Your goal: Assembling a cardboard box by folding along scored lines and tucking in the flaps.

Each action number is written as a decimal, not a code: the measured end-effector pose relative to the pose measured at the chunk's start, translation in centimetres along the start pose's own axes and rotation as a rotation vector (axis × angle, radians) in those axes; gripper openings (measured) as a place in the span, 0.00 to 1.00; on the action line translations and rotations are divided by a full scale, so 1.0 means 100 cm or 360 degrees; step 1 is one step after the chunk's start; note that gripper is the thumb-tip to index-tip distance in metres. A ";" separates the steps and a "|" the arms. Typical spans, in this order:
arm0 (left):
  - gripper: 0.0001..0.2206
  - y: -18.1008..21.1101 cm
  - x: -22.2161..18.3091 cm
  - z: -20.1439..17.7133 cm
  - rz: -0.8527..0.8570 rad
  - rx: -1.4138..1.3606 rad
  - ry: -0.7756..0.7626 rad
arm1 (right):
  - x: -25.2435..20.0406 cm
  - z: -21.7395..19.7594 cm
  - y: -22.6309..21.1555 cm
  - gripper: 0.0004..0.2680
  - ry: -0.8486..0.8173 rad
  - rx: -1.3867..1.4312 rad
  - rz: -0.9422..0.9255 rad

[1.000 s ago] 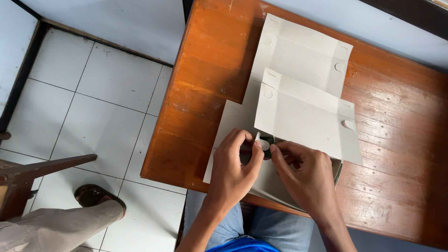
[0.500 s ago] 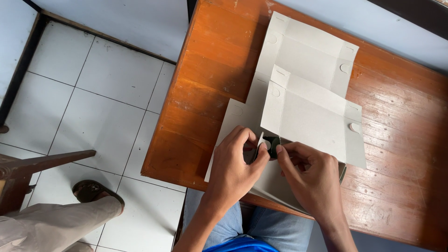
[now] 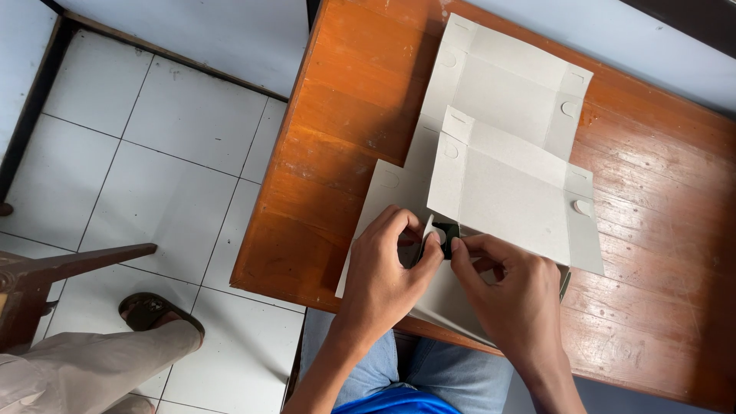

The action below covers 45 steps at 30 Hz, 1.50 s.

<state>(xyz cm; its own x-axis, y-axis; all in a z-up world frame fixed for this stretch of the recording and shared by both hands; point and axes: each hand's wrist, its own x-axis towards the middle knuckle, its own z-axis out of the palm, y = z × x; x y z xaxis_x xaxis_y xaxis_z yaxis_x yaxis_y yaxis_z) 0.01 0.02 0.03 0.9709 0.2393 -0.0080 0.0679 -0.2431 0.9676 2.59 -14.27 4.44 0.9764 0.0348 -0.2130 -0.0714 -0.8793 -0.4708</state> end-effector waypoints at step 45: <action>0.10 -0.002 0.002 -0.002 -0.0074 -0.0004 -0.0036 | 0.003 0.002 -0.008 0.05 -0.0158 0.0552 0.0162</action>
<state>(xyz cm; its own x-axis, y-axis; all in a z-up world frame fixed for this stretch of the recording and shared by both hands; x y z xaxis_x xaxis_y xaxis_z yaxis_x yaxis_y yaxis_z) 0.12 0.32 -0.11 0.9716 0.2292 -0.0584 0.1124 -0.2301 0.9667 2.88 -13.45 4.59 0.9375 0.0165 -0.3475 -0.2482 -0.6681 -0.7015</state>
